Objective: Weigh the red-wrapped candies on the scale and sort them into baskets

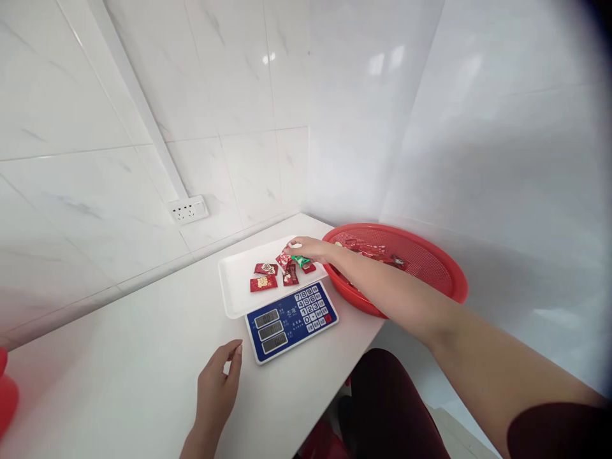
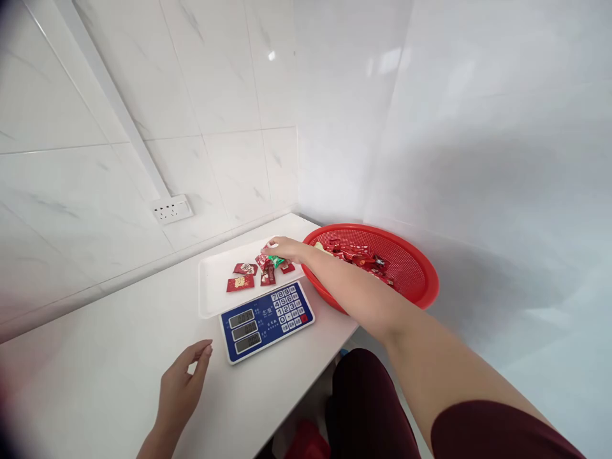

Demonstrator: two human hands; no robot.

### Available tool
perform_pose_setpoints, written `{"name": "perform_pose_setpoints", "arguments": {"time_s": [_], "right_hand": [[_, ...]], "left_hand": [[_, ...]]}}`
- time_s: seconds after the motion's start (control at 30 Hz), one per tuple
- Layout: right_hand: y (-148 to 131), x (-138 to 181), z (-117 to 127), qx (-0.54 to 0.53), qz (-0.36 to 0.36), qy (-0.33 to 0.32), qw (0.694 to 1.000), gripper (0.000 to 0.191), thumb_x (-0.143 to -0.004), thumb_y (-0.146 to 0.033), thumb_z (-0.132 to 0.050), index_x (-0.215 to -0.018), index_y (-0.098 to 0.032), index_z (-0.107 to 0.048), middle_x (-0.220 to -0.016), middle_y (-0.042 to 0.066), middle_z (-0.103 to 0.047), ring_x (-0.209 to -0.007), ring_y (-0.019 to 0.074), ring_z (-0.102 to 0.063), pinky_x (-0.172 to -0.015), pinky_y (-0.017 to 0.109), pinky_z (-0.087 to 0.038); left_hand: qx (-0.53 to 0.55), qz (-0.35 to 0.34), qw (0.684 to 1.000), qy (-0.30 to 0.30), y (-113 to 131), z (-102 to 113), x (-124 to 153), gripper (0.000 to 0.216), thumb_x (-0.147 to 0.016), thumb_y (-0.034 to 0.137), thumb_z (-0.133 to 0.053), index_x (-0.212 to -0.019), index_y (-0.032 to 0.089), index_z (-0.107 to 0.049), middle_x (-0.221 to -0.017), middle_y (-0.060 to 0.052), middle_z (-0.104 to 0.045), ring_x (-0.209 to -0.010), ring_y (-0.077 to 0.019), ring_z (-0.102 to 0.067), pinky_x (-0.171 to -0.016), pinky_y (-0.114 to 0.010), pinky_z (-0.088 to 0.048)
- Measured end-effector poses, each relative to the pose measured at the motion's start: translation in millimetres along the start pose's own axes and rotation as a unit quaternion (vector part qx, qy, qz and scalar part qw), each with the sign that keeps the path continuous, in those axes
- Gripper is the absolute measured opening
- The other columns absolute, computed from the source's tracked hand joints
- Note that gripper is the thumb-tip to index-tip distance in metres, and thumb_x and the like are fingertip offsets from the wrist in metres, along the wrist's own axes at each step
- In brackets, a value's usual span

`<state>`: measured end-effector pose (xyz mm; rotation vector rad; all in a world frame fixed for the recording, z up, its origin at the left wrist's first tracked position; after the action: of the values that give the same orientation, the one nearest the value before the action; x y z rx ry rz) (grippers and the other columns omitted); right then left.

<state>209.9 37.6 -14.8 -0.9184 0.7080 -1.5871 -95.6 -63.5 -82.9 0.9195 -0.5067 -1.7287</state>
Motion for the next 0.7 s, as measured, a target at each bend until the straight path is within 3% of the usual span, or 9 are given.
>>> {"name": "perform_pose_setpoints", "arguments": {"time_s": [0.1, 0.2, 0.37, 0.57, 0.7], "right_hand": [[3.7, -4.8, 5.1, 0.090, 0.004, 0.035, 0.995, 0.047, -0.074, -0.041, -0.067, -0.113, -0.017, -0.056, -0.094, 0.009, -0.068, -0.063, 0.0128, -0.058, -0.049, 0.022, -0.046], [9.7, -4.2, 7.0, 0.114, 0.008, 0.036, 0.993, 0.036, -0.076, -0.034, -0.064, -0.107, -0.016, -0.061, -0.087, 0.007, -0.070, -0.060, 0.0136, -0.059, -0.048, 0.022, -0.044], [13.0, 4.7, 16.5, 0.155, 0.018, 0.068, 0.985, 0.026, -0.078, -0.030, -0.061, -0.100, -0.016, -0.065, -0.097, 0.008, -0.070, -0.076, 0.0167, -0.063, -0.058, 0.022, -0.047], [17.4, 8.3, 20.6, 0.202, 0.015, 0.090, 0.975, 0.031, -0.072, -0.029, -0.069, -0.101, -0.017, -0.066, -0.104, 0.010, -0.067, -0.082, 0.0203, -0.064, -0.070, 0.027, -0.049], [16.7, 5.4, 10.4, 0.190, 0.022, 0.071, 0.979, 0.034, -0.066, -0.030, -0.075, -0.096, -0.019, -0.067, -0.098, 0.008, -0.069, -0.076, 0.0194, -0.065, -0.065, 0.027, -0.051]], "left_hand": [[0.002, 0.000, 1.000, 0.015, 3.8, 1.3, 1.8, 0.033, -0.083, 0.046, -0.045, -0.091, 0.023, -0.067, -0.092, -0.006, -0.071, -0.080, -0.0198, -0.065, -0.047, -0.023, -0.047], [-0.006, -0.010, 1.000, -0.004, 4.4, -0.3, 0.8, 0.032, -0.083, 0.046, -0.045, -0.091, 0.023, -0.066, -0.092, -0.005, -0.071, -0.079, -0.0192, -0.065, -0.046, -0.023, -0.047], [-0.022, -0.030, 0.999, -0.038, 1.0, -3.3, -2.5, 0.033, -0.084, 0.045, -0.045, -0.092, 0.022, -0.066, -0.092, -0.006, -0.072, -0.078, -0.0187, -0.066, -0.046, -0.022, -0.048], [-0.006, -0.022, 1.000, -0.015, 2.1, -2.6, -0.3, 0.031, -0.085, 0.044, -0.045, -0.092, 0.023, -0.066, -0.092, -0.005, -0.071, -0.079, -0.0192, -0.066, -0.045, -0.022, -0.046], [-0.010, -0.026, 0.999, -0.020, 2.6, -2.8, -0.6, 0.031, -0.084, 0.045, -0.045, -0.092, 0.023, -0.066, -0.091, -0.005, -0.071, -0.079, -0.0191, -0.066, -0.045, -0.022, -0.046]]}}
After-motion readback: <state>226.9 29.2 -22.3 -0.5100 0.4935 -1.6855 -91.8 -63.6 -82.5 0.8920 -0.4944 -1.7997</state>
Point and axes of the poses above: each hand's wrist, its own x-axis away from the middle knuckle, its own z-axis out of the back of the hand, y = z × x, the point moved 8 cm from there along -x, towards the middle knuckle
